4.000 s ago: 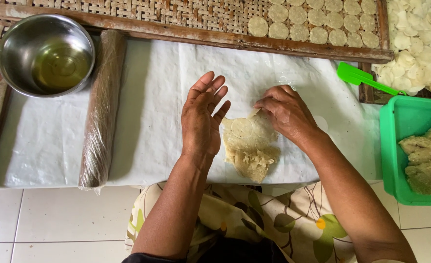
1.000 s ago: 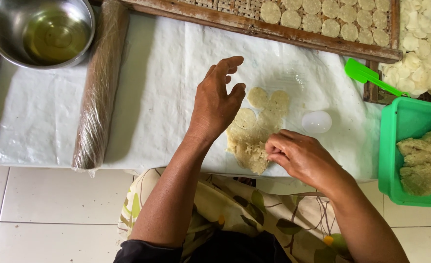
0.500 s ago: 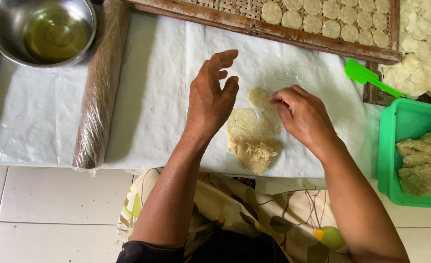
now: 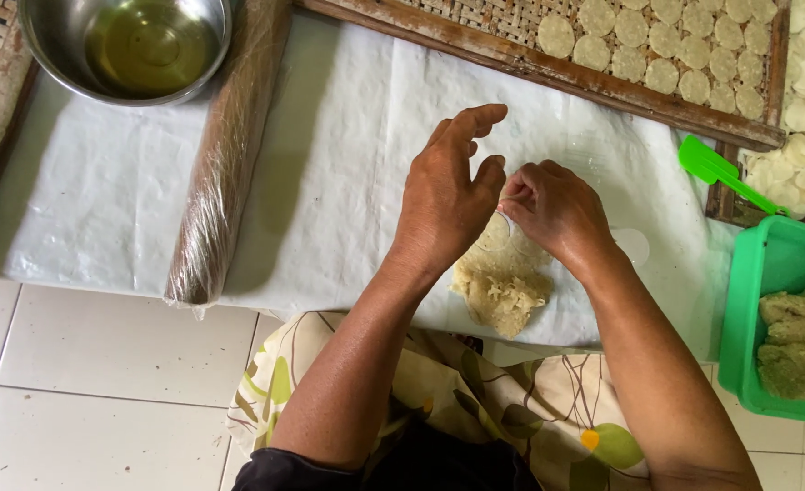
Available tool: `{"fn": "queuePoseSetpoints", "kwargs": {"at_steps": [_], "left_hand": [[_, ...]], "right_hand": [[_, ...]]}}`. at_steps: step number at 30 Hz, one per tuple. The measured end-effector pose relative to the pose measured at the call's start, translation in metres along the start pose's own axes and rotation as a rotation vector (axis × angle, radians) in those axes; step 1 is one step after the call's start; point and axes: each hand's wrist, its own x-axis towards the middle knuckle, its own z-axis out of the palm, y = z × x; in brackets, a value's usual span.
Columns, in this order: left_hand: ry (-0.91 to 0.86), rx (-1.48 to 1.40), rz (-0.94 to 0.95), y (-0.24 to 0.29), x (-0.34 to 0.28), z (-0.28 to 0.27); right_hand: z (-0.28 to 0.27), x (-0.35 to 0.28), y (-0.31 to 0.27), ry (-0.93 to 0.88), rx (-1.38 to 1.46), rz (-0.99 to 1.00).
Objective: Cutting circular shapes from a thin layer of dough using a plastic cutter and placing them on a woven tray.
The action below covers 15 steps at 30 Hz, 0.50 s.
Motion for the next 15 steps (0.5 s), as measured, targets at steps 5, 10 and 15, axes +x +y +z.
{"fn": "queuePoseSetpoints", "kwargs": {"at_steps": [5, 10, 15], "left_hand": [[-0.022, 0.019, -0.015, 0.0, -0.001, 0.001], [-0.021, 0.022, -0.004, -0.002, 0.0, 0.002], [-0.035, -0.003, -0.015, 0.004, -0.002, 0.001]], "right_hand": [[0.01, 0.009, 0.013, -0.034, -0.066, 0.063], [0.008, 0.004, 0.008, 0.037, -0.063, -0.006], [0.006, 0.001, 0.011, 0.069, 0.007, -0.046]]}}
